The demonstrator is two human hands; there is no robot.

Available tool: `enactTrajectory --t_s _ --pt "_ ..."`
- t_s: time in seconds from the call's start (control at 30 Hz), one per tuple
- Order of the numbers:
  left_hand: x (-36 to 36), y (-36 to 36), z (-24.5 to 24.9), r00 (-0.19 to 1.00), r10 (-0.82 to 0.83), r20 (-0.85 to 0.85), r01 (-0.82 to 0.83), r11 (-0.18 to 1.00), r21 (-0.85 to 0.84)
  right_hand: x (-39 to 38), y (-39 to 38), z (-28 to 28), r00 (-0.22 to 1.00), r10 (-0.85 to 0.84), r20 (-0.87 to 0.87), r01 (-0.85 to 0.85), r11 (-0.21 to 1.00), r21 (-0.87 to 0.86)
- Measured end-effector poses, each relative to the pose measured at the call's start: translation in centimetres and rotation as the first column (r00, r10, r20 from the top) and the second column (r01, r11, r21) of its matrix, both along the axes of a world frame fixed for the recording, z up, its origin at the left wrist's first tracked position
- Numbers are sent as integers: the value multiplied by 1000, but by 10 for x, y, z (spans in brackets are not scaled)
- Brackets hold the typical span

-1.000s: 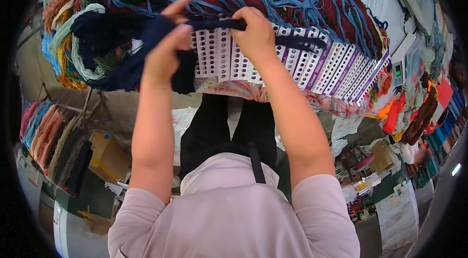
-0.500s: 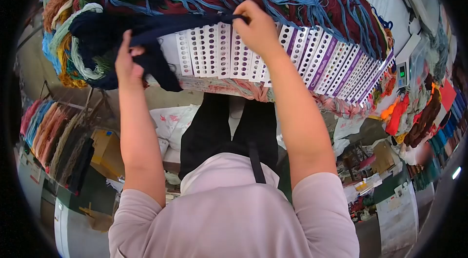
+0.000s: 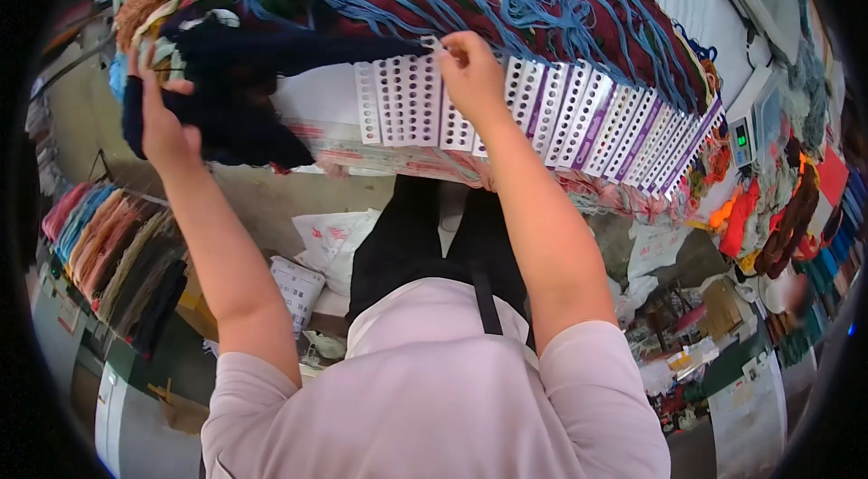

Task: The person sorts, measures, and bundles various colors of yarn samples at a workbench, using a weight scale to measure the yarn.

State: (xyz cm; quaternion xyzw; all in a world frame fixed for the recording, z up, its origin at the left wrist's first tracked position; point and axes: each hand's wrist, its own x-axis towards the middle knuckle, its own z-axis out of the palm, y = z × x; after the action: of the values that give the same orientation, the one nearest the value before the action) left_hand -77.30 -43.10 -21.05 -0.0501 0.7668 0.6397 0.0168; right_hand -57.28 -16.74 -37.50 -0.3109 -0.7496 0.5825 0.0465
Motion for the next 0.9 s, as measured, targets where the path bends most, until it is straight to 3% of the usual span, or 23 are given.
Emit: enactTrajectory --t_s 0.07,0.1,0.13,0.17,0.2,0.23,0.3,0.37,0.43,0.5,0.57,0.67,0.7,0.77,0.8,0.83,0.9 --pt "25 -5 4 974 -148 174 66 911 407 1 -3 23 996 -28 -83 19 994 -106" --pt "37 -5 8 903 -389 181 167 707 687 -5 -12 49 996 -31 -85 19 991 -132" --pt "54 17 19 844 -510 168 121 487 865 -10 -19 78 996 -32 -84 19 988 -155" --pt "65 25 16 776 -627 67 133 268 954 -15 -25 109 994 28 -107 -39 993 -107" --pt "75 37 21 731 -681 51 117 199 973 -20 -29 137 980 93 -177 -107 992 -69" --pt "83 43 26 698 -715 36 136 182 974 -25 -32 160 958 160 -237 -169 985 -19" --pt "91 54 35 658 -750 70 177 245 953 -32 -38 190 876 320 -360 -184 913 363" --pt "97 58 42 617 -779 111 219 305 927 -34 -42 211 858 436 -272 -284 844 455" --pt "100 63 42 635 -765 103 284 355 891 -33 -46 215 858 447 -254 -294 832 471" --pt "101 62 45 628 -773 86 285 331 900 -31 -48 208 856 465 -228 -340 837 429" --pt "101 59 44 557 -829 57 252 233 939 -32 -48 210 855 457 -246 -337 850 406" --pt "102 57 39 567 -824 10 209 155 966 -32 -49 219 916 359 -178 -367 930 -13" --pt "102 56 37 557 -830 -19 201 112 973 -31 -49 218 912 370 -176 -377 926 -9" --pt "101 53 33 567 -822 -46 220 98 971 -31 -48 216 957 278 -88 -291 895 -338" --pt "99 50 31 541 -839 -58 217 73 974 -32 -46 220 965 264 -6 -227 817 -531" --pt "98 48 28 515 -854 -71 214 48 976 -33 -43 219 961 275 -5 -236 816 -528" --pt "102 44 11 537 -837 -109 191 -6 982 -34 -37 216 990 135 -50 -118 563 -818"
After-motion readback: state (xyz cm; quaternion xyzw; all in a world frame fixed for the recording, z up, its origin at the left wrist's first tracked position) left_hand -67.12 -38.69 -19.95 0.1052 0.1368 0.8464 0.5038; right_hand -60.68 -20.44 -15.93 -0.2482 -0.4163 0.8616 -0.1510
